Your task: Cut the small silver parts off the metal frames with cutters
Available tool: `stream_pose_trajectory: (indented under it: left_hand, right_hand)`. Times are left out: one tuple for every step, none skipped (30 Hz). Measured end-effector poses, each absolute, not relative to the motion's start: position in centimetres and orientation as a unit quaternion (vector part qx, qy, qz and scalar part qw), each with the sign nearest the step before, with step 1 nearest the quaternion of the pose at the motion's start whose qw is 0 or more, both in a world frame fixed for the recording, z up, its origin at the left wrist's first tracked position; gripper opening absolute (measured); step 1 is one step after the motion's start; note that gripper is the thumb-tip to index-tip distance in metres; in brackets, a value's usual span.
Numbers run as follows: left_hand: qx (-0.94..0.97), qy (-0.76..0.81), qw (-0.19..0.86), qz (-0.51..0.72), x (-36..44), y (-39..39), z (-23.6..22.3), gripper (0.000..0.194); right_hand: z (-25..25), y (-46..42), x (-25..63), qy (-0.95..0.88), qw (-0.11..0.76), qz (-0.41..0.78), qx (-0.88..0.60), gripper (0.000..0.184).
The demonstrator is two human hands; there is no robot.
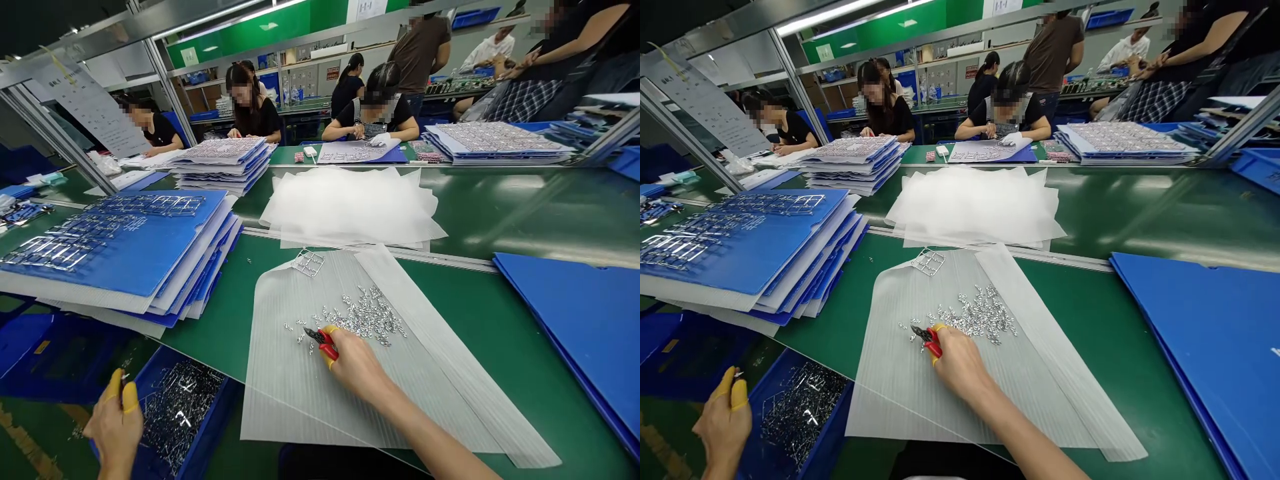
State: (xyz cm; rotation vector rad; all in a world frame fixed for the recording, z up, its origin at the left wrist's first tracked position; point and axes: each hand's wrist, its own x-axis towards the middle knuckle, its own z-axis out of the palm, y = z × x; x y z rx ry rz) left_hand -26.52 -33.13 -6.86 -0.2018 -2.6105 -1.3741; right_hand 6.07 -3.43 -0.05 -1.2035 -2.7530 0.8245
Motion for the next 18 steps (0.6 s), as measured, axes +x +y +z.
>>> stream_pose_trajectory:
  left_hand:
    - [-0.099,-0.922,0.09,-0.363,-28.0,-33.9,-8.0,0.069]
    - [-0.114,-0.947,0.09,-0.286,-29.4,-34.4,-9.1,0.073]
    - [-0.117,-0.963,0.088,-0.227,-30.5,-34.8,-10.0,0.075]
    - [-0.116,-0.971,0.086,-0.19,-31.4,-35.1,-10.7,0.077]
    - [-0.113,-0.975,0.084,-0.17,-32.1,-35.2,-11.1,0.079]
    - [-0.11,-0.977,0.085,-0.16,-32.5,-35.1,-11.3,0.079]
    - [-0.11,-0.977,0.092,-0.159,-32.6,-34.9,-11.3,0.077]
    - [-0.112,-0.974,0.106,-0.165,-32.5,-34.6,-11.0,0.074]
    - [-0.117,-0.969,0.124,-0.177,-32.2,-34.1,-10.4,0.069]
    - [-0.125,-0.962,0.145,-0.195,-31.6,-33.4,-9.7,0.064]
    - [-0.138,-0.953,0.165,-0.213,-30.7,-32.5,-8.9,0.058]
    - [-0.161,-0.941,0.181,-0.235,-29.6,-31.5,-8.1,0.052]
    - [-0.187,-0.93,0.19,-0.253,-28.3,-30.3,-7.2,0.048]
    - [-0.215,-0.917,0.197,-0.273,-26.8,-28.9,-6.4,0.043]
    - [-0.262,-0.896,0.194,-0.302,-25.1,-27.4,-5.6,0.038]
    - [-0.329,-0.864,0.17,-0.34,-23.4,-25.7,-5.0,0.033]
    - [-0.399,-0.827,0.135,-0.374,-21.7,-24.0,-4.4,0.029]
    - [-0.457,-0.793,0.094,-0.392,-20.0,-22.2,-4.0,0.025]
  right_hand:
    - [-0.2,-3.5,5.7,-0.878,0.009,0.269,-0.395,0.008]
    - [-0.2,-3.6,5.3,-0.875,0.005,0.27,-0.403,0.008]
    - [-0.3,-3.6,4.9,-0.873,0.0,0.267,-0.409,0.007]
    - [-0.4,-3.7,4.6,-0.873,-0.002,0.261,-0.412,0.007]
    - [-0.5,-3.8,4.3,-0.875,-0.001,0.253,-0.413,0.007]
    - [-0.7,-4.0,4.0,-0.878,0.003,0.244,-0.412,0.008]
    - [-0.8,-4.1,3.7,-0.881,0.006,0.234,-0.411,0.01]
    - [-1.1,-4.3,3.4,-0.884,0.009,0.222,-0.41,0.011]
    - [-1.3,-4.5,3.2,-0.888,0.01,0.21,-0.409,0.012]
    - [-1.5,-4.7,2.9,-0.891,0.009,0.198,-0.408,0.013]
    - [-1.8,-4.8,2.8,-0.894,0.006,0.185,-0.408,0.014]
    - [-2.0,-4.9,2.6,-0.897,0.004,0.172,-0.407,0.014]
    - [-2.2,-5.0,2.6,-0.899,0.003,0.161,-0.406,0.014]
    - [-2.4,-5.0,2.5,-0.902,0.004,0.153,-0.405,0.013]
    - [-2.5,-5.0,2.5,-0.903,0.004,0.148,-0.404,0.013]
    - [-2.6,-5.0,2.5,-0.903,0.003,0.146,-0.404,0.013]
    - [-2.6,-4.9,2.5,-0.902,0.001,0.149,-0.405,0.014]
    - [-2.6,-4.8,2.6,-0.9,-0.003,0.155,-0.408,0.015]
